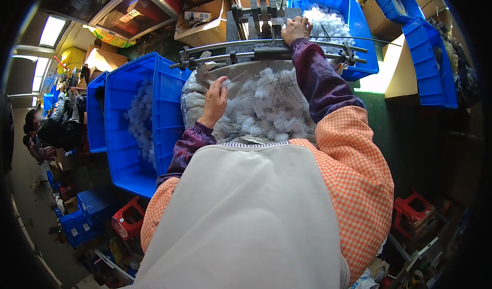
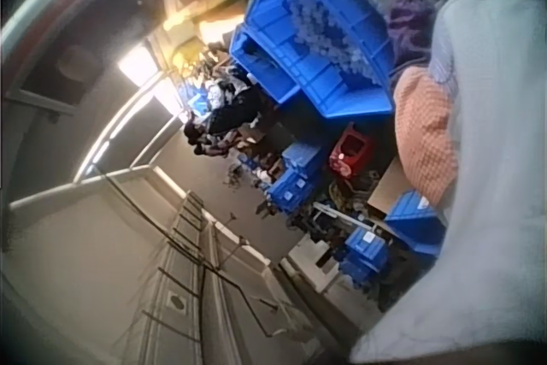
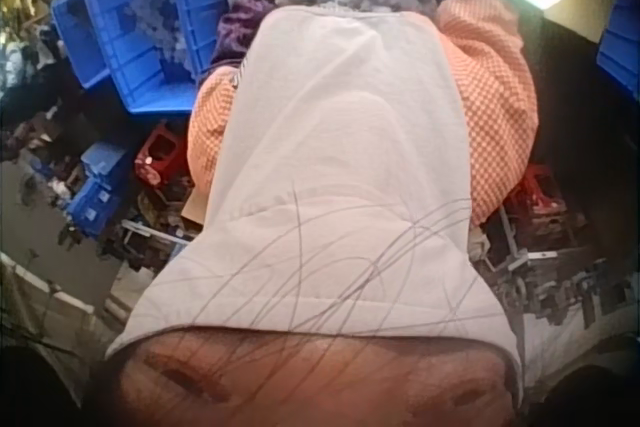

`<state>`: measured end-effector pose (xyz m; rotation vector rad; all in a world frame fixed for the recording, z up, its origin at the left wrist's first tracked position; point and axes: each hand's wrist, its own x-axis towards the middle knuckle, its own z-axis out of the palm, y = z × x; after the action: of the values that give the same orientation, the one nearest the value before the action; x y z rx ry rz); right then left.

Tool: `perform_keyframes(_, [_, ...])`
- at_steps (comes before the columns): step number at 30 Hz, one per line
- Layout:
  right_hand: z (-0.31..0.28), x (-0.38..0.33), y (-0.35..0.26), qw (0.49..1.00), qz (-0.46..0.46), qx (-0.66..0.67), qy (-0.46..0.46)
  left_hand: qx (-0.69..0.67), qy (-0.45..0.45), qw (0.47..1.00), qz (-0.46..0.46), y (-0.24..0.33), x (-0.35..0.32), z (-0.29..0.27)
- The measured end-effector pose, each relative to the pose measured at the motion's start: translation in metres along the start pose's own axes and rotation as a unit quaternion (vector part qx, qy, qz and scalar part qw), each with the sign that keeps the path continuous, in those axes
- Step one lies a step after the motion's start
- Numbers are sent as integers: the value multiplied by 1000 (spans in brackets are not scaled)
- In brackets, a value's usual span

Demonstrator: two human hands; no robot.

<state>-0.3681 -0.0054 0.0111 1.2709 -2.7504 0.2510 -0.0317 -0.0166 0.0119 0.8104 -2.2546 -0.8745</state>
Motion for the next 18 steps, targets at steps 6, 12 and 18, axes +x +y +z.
perform_keyframes(6, [8,1,-42,999,-43,-18,19,-58,-25,998,5,17,6,-4])
perform_keyframes(12, [-5,-4,-32,999,-37,-26,4,-51,0,998,-33,12,5,-10])
perform_keyframes(18, [3,10,17,999,-15,38,-8,-100,-2,994,-47,16,7,-6])
